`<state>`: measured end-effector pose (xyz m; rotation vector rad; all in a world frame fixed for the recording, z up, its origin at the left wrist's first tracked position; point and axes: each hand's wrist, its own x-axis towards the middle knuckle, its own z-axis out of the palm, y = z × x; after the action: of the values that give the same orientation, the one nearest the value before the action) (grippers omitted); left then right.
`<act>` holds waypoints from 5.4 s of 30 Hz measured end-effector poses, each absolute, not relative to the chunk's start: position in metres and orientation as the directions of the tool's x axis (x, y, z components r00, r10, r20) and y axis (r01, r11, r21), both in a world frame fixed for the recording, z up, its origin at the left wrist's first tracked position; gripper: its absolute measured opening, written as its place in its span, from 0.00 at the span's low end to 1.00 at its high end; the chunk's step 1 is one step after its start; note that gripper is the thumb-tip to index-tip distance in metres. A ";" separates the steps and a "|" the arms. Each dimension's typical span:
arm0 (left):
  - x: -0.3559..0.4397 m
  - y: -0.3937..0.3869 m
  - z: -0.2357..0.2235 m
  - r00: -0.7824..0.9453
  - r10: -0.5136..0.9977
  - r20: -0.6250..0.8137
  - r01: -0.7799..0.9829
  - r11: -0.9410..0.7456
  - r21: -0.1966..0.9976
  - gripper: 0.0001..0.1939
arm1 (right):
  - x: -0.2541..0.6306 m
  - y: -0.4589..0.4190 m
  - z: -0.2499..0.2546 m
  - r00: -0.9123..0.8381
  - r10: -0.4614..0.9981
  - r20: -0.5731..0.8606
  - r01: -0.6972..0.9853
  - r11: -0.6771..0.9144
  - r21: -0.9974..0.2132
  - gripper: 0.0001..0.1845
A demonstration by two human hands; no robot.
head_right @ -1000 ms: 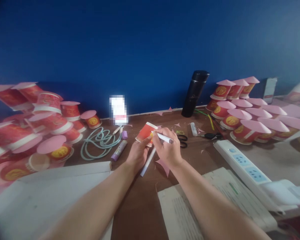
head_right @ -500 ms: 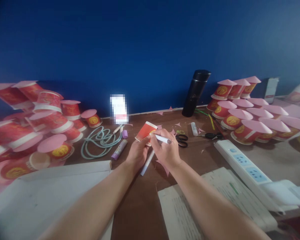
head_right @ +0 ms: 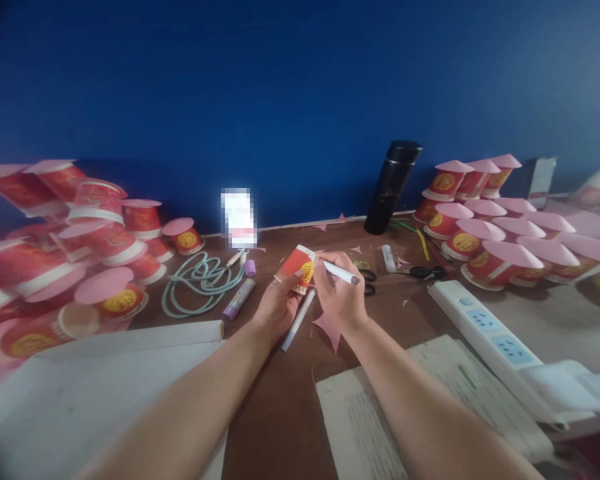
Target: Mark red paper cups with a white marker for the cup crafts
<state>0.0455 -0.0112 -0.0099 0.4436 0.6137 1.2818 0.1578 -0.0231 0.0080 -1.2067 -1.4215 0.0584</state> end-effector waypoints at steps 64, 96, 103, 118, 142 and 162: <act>0.043 -0.010 -0.004 0.197 0.953 -0.229 -0.783 0.294 0.548 0.13 | 0.149 -0.031 0.007 0.177 0.723 0.668 0.616 0.447 -0.648 0.05; 0.043 -0.011 -0.006 0.190 0.964 -0.188 -0.757 0.266 0.596 0.17 | 0.151 -0.029 0.009 0.198 0.679 0.707 0.650 0.449 -0.613 0.05; 0.043 -0.011 -0.007 0.190 0.966 -0.176 -0.765 0.258 0.590 0.17 | 0.151 -0.029 0.008 0.211 0.685 0.698 0.665 0.422 -0.616 0.05; 0.043 -0.009 -0.009 0.156 0.972 -0.178 -0.765 0.232 0.601 0.17 | 0.154 -0.027 0.007 0.229 0.680 0.697 0.641 0.433 -0.633 0.06; 0.042 -0.009 -0.006 0.142 0.974 -0.178 -0.750 0.223 0.623 0.13 | 0.154 -0.028 0.006 0.172 0.712 0.681 0.673 0.419 -0.609 0.06; 0.042 -0.005 -0.008 0.144 0.962 -0.234 -0.773 0.257 0.581 0.11 | 0.153 -0.028 0.007 0.169 0.721 0.672 0.613 0.457 -0.645 0.11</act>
<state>0.0415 -0.0052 -0.0084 0.3592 0.6336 1.2890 0.1532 -0.0282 0.0065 -1.2216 -1.5140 0.1137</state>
